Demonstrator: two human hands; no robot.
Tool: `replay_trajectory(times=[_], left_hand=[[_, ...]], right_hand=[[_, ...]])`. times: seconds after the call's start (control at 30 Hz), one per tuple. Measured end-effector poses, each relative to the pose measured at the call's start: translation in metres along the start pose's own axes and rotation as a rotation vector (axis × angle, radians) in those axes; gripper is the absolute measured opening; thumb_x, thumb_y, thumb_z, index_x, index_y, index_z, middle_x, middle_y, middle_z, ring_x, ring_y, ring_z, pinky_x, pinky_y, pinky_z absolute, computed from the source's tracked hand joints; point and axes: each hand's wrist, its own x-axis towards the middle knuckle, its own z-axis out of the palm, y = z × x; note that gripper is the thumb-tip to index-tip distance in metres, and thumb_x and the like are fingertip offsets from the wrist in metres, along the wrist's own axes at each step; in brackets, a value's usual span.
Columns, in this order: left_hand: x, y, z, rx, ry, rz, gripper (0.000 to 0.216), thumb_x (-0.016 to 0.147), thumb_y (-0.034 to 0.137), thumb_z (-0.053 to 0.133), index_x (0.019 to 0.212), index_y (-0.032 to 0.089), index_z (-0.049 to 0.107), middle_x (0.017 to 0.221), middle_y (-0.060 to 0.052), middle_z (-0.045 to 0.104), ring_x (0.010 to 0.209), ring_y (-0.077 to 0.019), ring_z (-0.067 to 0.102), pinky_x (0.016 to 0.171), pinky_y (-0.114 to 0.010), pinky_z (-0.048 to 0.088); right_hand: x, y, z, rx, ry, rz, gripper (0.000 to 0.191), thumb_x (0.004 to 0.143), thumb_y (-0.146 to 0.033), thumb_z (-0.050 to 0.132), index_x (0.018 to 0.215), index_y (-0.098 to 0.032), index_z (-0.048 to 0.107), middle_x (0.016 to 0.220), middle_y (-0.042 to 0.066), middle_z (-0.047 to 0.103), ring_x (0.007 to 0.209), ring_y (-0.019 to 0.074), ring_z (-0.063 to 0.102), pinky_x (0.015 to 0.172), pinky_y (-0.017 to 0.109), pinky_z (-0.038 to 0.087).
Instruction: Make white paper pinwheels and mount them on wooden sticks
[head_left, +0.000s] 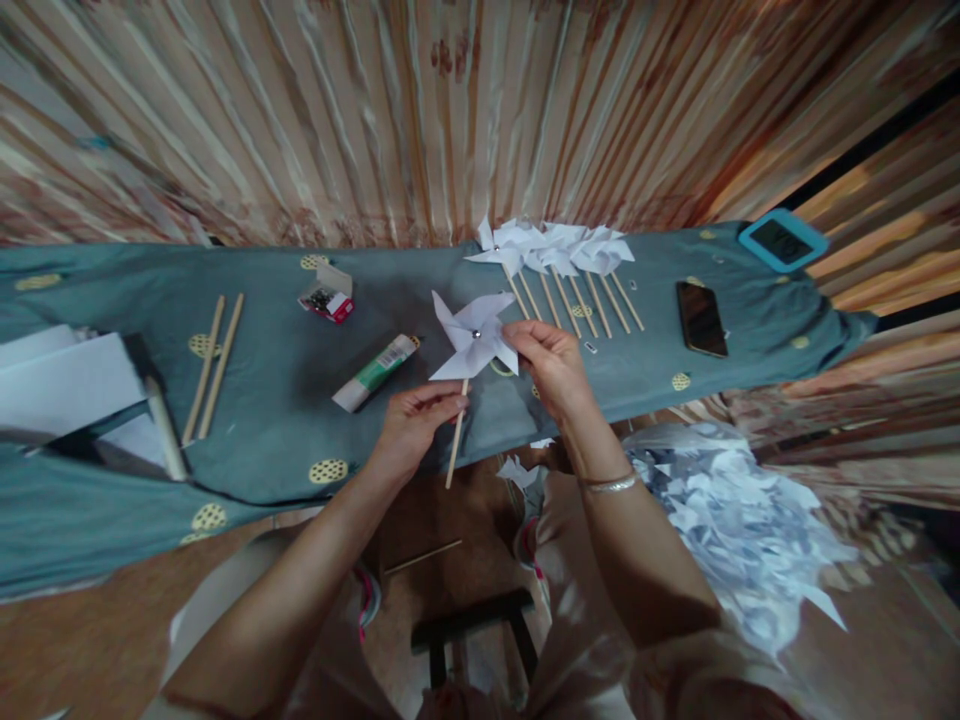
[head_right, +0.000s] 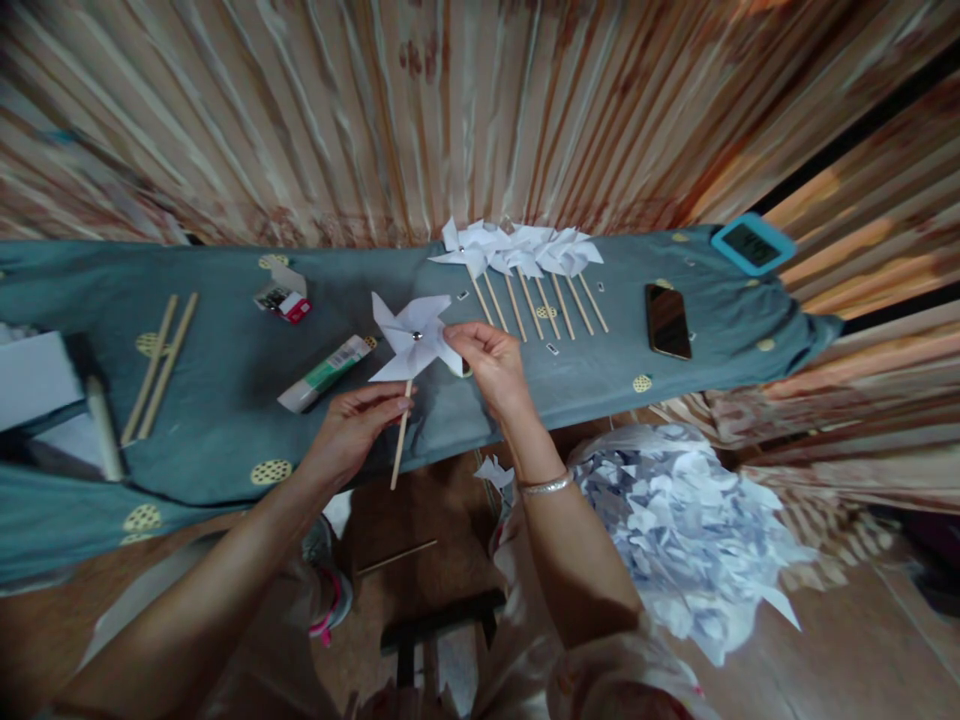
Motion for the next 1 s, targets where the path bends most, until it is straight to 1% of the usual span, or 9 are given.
replay_trajectory(times=[0.27,0.53,0.8,1.0], left_hand=[[0.0,0.002,0.0,-0.011,0.016,0.01,0.034,0.051,0.039,0.09,0.077,0.019,0.08,0.076,-0.004,0.075,0.065,-0.0143,0.061,0.067,-0.028,0.051],[0.003,-0.001,-0.001,-0.018,0.049,0.033,0.035,0.051,0.041,0.091,0.077,0.019,0.08,0.077,-0.005,0.075,0.067,-0.0149,0.062,0.068,-0.028,0.05],[0.003,0.0,-0.001,-0.045,0.074,0.013,0.042,0.045,0.043,0.093,0.076,0.018,0.079,0.073,-0.005,0.074,0.064,-0.0146,0.061,0.067,-0.028,0.051],[0.004,-0.001,-0.001,-0.039,0.087,0.018,0.041,0.047,0.043,0.092,0.076,0.018,0.079,0.073,-0.005,0.074,0.064,-0.015,0.062,0.067,-0.029,0.051]], right_hand=[[-0.002,-0.003,0.002,0.026,-0.009,0.032,0.027,0.056,-0.044,0.083,0.064,-0.022,0.07,0.058,-0.003,0.063,0.055,0.0103,0.051,0.053,0.024,0.039],[-0.005,-0.006,0.005,0.0,-0.048,0.053,0.031,0.054,-0.047,0.084,0.062,-0.021,0.069,0.054,-0.004,0.059,0.05,0.0083,0.045,0.05,0.024,0.035],[-0.007,-0.007,0.009,0.031,-0.081,0.08,0.034,0.05,-0.048,0.086,0.058,-0.021,0.067,0.053,-0.004,0.059,0.051,0.0089,0.047,0.052,0.024,0.038],[-0.009,-0.007,0.012,0.029,-0.116,0.105,0.037,0.049,-0.05,0.088,0.058,-0.021,0.066,0.053,-0.004,0.058,0.053,0.0099,0.048,0.054,0.025,0.04]])
